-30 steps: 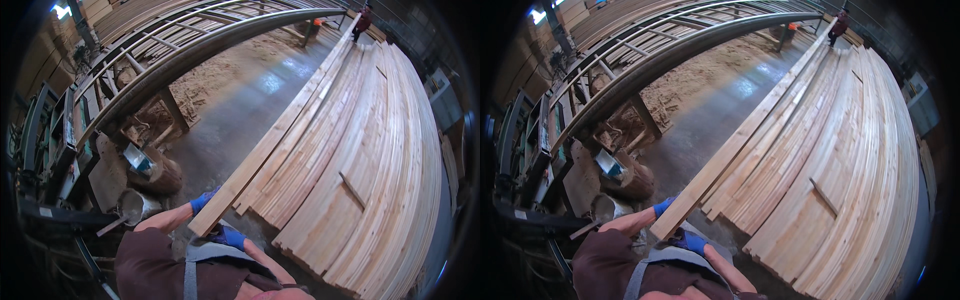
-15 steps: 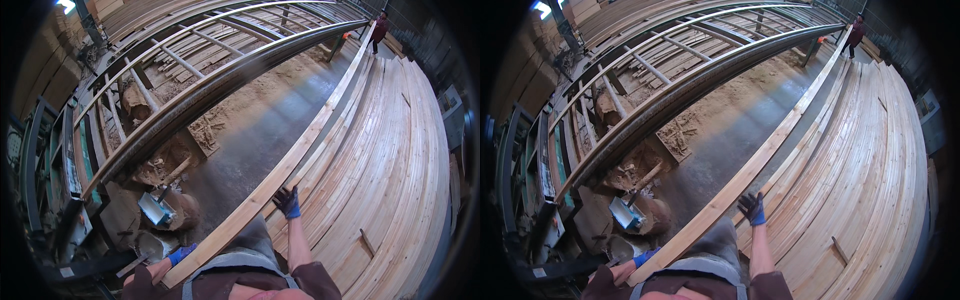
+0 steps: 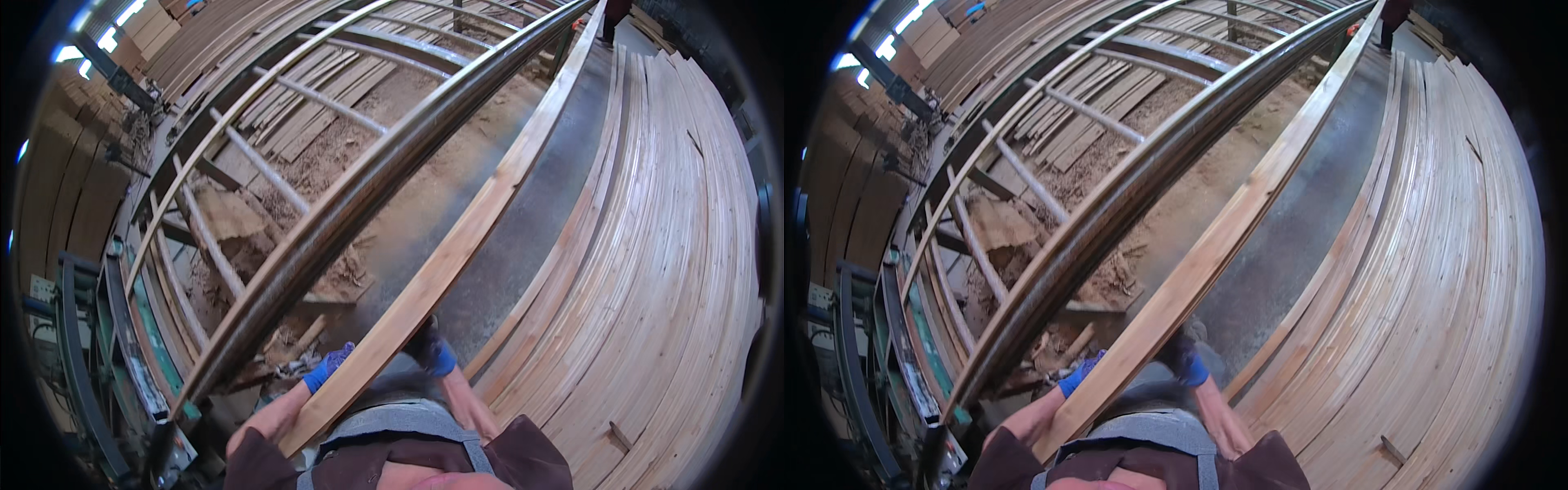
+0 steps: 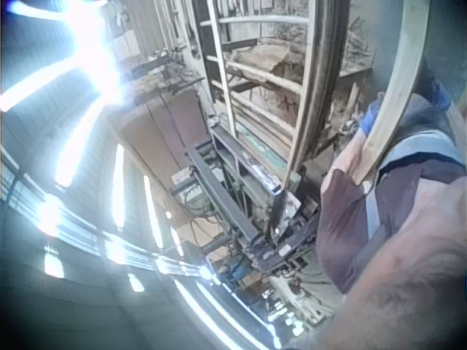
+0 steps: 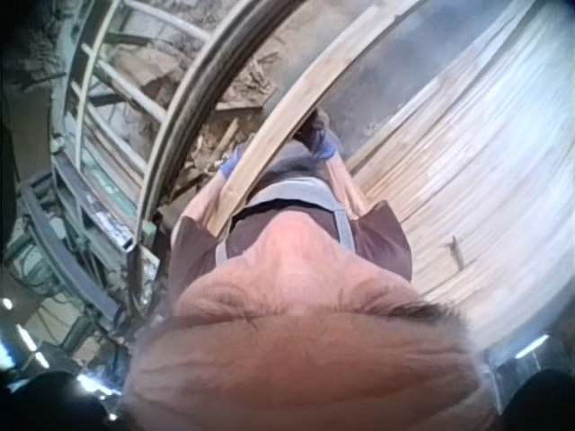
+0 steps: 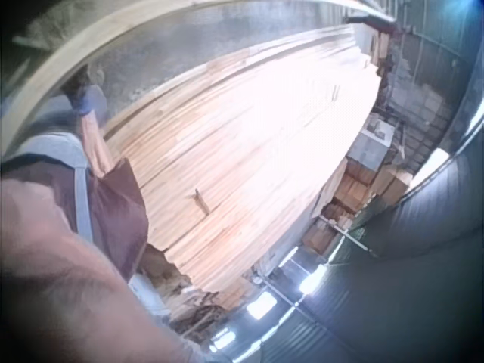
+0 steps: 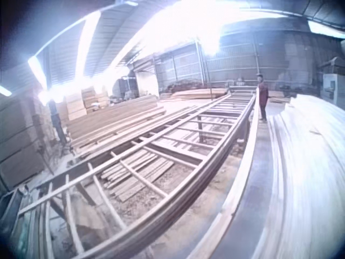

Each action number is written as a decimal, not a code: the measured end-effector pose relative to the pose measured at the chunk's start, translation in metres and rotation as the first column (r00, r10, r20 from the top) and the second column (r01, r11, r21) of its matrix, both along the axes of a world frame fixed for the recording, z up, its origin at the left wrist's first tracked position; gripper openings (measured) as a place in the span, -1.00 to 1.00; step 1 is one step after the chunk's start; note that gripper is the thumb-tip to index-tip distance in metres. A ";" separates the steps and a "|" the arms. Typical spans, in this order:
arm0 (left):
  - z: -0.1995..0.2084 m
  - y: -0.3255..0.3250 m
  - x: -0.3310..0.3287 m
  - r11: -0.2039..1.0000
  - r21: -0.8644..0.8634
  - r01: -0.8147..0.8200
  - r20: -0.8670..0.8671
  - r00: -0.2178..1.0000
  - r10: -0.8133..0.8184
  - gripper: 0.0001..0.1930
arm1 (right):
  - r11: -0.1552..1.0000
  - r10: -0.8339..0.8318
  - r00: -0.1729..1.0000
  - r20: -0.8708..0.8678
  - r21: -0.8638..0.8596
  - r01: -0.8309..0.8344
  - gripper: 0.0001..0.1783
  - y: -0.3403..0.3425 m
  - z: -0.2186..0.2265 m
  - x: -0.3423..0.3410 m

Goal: The person picks up wooden planks from a stack and places them onto a metal rack. They then use a paint roller to apply white paint to the planks. Later, the person uses a brush to apply a substance from an orange bucket onto the wood.

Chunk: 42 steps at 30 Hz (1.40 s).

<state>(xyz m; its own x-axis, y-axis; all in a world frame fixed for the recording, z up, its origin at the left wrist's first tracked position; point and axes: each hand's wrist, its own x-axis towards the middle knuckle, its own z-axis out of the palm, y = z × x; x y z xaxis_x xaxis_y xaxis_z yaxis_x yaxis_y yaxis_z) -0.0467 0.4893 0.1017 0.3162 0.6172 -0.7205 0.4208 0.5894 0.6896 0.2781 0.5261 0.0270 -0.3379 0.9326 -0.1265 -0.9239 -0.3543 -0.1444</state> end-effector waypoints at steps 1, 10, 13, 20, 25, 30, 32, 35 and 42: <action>0.010 0.035 0.015 0.999 0.045 0.022 0.021 1.000 -0.022 -0.50 | 0.997 -0.028 1.000 -0.010 -0.069 0.028 -0.32 0.020 0.031 -0.005; 0.255 0.174 -0.072 0.991 0.129 0.043 -0.175 0.984 -0.020 -0.62 | 0.917 -0.026 0.999 0.043 0.399 0.006 -0.48 0.148 0.162 -0.122; 0.262 0.198 -0.143 0.985 0.142 -0.101 -0.232 0.964 0.132 -0.63 | 0.813 0.012 0.967 -0.254 0.565 0.138 -0.38 0.190 0.176 -0.186; 0.249 0.255 -0.262 0.993 0.118 -0.017 -0.272 0.961 0.049 -0.66 | 0.805 0.373 0.927 0.046 0.481 -0.347 -0.35 0.241 0.159 -0.298; 0.201 0.269 -0.331 0.993 0.105 0.059 -0.229 0.973 -0.034 -0.69 | 0.730 0.551 0.764 0.336 0.249 -0.636 -0.40 0.261 0.168 -0.337; 0.152 0.285 -0.351 0.998 0.008 0.059 -0.080 0.995 -0.058 -0.71 | 0.719 0.684 0.672 0.282 -0.108 -0.686 -0.47 0.271 0.196 -0.331; 0.125 0.285 -0.360 0.999 -0.033 0.019 -0.025 0.999 -0.020 -0.70 | 0.727 0.222 0.707 0.672 0.369 -0.580 -0.50 0.266 0.162 -0.326; 0.099 0.284 -0.363 0.960 0.183 0.210 -0.051 0.978 -0.205 -0.64 | 0.578 0.005 0.428 0.904 0.347 -0.739 -0.50 0.312 0.234 -0.255; 0.077 0.278 -0.348 0.967 0.116 0.225 -0.012 0.974 -0.225 -0.66 | 0.536 -0.811 -0.154 0.564 0.612 -0.582 -0.42 0.382 0.353 -0.230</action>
<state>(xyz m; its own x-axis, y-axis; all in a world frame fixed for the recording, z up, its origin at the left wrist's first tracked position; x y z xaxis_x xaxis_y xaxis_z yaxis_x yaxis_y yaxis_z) -0.3946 0.7677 0.1784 0.4577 0.6094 -0.6475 0.5323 0.3955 0.7485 0.0484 0.9077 0.3800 -0.3895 0.8037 0.4498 0.4639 0.5931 -0.6580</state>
